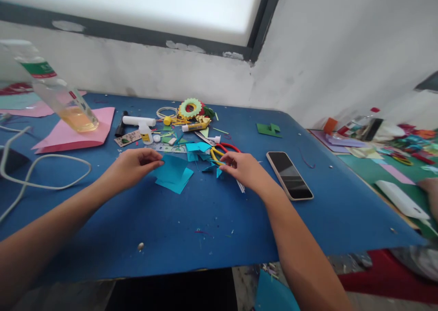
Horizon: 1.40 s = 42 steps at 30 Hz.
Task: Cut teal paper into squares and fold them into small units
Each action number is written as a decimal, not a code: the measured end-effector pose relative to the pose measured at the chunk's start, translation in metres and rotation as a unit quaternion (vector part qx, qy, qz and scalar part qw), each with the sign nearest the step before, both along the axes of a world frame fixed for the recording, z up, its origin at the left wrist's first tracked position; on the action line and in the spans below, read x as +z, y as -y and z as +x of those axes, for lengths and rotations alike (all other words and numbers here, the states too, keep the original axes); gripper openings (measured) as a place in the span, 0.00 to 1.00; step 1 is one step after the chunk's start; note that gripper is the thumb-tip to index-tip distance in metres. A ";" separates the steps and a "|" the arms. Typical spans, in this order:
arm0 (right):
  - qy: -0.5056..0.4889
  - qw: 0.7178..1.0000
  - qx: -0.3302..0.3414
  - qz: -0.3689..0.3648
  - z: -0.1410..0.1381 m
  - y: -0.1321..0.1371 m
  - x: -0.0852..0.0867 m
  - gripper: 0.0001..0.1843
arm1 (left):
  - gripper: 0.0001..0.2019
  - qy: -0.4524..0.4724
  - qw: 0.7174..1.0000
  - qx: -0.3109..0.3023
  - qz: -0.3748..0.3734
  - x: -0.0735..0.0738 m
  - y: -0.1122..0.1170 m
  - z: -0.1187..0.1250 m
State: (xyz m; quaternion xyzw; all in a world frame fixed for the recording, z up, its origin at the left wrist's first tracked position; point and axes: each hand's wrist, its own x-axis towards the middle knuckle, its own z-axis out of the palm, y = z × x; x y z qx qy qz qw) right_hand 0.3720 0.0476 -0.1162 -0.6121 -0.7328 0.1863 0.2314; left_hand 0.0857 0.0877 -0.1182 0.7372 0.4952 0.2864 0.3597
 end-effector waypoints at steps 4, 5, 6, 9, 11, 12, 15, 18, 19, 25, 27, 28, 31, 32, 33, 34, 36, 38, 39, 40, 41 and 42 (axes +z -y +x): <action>-0.022 0.983 -0.034 0.179 -0.009 0.005 0.000 0.12 | 0.11 0.088 0.994 0.000 -0.059 0.003 0.005 0.006; -0.038 0.977 -0.018 0.210 -0.014 0.007 -0.001 0.13 | 0.12 0.111 0.991 0.003 -0.073 0.004 0.007 0.008; -0.048 0.973 0.018 0.224 -0.020 0.010 -0.003 0.15 | 0.13 0.132 0.987 0.004 -0.088 0.005 0.009 0.010; -0.046 0.964 0.173 0.196 -0.042 0.020 -0.011 0.23 | 0.12 0.179 0.974 -0.004 -0.135 0.006 0.016 0.015; -0.062 0.958 0.204 0.191 -0.054 0.026 -0.013 0.19 | 0.10 0.197 0.966 -0.017 -0.164 0.007 0.021 0.019; -0.082 0.957 0.199 0.193 -0.058 0.028 -0.012 0.15 | 0.10 0.204 0.963 -0.024 -0.176 0.008 0.024 0.020; -0.170 0.955 0.156 0.185 -0.065 0.032 -0.007 0.07 | 0.12 0.229 0.949 -0.059 -0.207 0.011 0.032 0.023; -0.254 0.950 0.107 0.144 -0.067 0.035 -0.003 0.08 | 0.20 0.233 0.947 -0.103 -0.196 0.015 0.039 0.023; -0.281 0.947 0.088 0.128 -0.068 0.037 -0.003 0.08 | 0.24 0.221 0.952 -0.112 -0.177 0.017 0.041 0.024; -0.421 0.906 0.040 0.003 -0.077 0.042 -0.008 0.21 | 0.17 0.157 0.974 -0.114 -0.119 0.018 0.053 0.026; -0.419 0.907 0.028 -0.020 -0.078 0.042 -0.007 0.18 | 0.14 0.148 0.975 -0.109 -0.124 0.017 0.054 0.027; -0.412 0.911 0.022 -0.023 -0.079 0.041 -0.007 0.14 | 0.15 0.139 0.977 -0.105 -0.121 0.016 0.054 0.027; -0.395 0.919 0.015 -0.021 -0.079 0.040 -0.005 0.10 | 0.18 0.107 0.984 -0.104 -0.102 0.016 0.053 0.027; -0.392 0.920 0.012 -0.020 -0.080 0.040 -0.005 0.10 | 0.17 0.099 0.984 -0.105 -0.100 0.016 0.053 0.027; -0.390 0.920 0.011 -0.020 -0.080 0.041 -0.004 0.09 | 0.16 0.093 0.985 -0.106 -0.103 0.016 0.053 0.027; -0.389 0.921 0.010 -0.020 -0.080 0.041 -0.004 0.09 | 0.14 0.088 0.985 -0.105 -0.109 0.016 0.053 0.027; -0.388 0.921 0.012 -0.024 -0.080 0.041 -0.005 0.08 | 0.12 0.082 0.983 -0.100 -0.132 0.016 0.052 0.028; -0.388 0.921 0.018 -0.023 -0.079 0.041 -0.005 0.07 | 0.10 0.083 0.981 -0.092 -0.153 0.016 0.052 0.029; -0.387 0.921 0.021 -0.022 -0.079 0.040 -0.006 0.07 | 0.10 0.086 0.980 -0.089 -0.159 0.016 0.052 0.029; -0.386 0.922 0.022 -0.022 -0.079 0.040 -0.006 0.07 | 0.10 0.090 0.979 -0.088 -0.162 0.016 0.052 0.030; -0.385 0.923 0.023 -0.023 -0.079 0.040 -0.007 0.08 | 0.09 0.095 0.978 -0.088 -0.164 0.016 0.052 0.030; -0.383 0.923 0.023 -0.023 -0.079 0.040 -0.007 0.08 | 0.09 0.099 0.977 -0.089 -0.164 0.016 0.052 0.030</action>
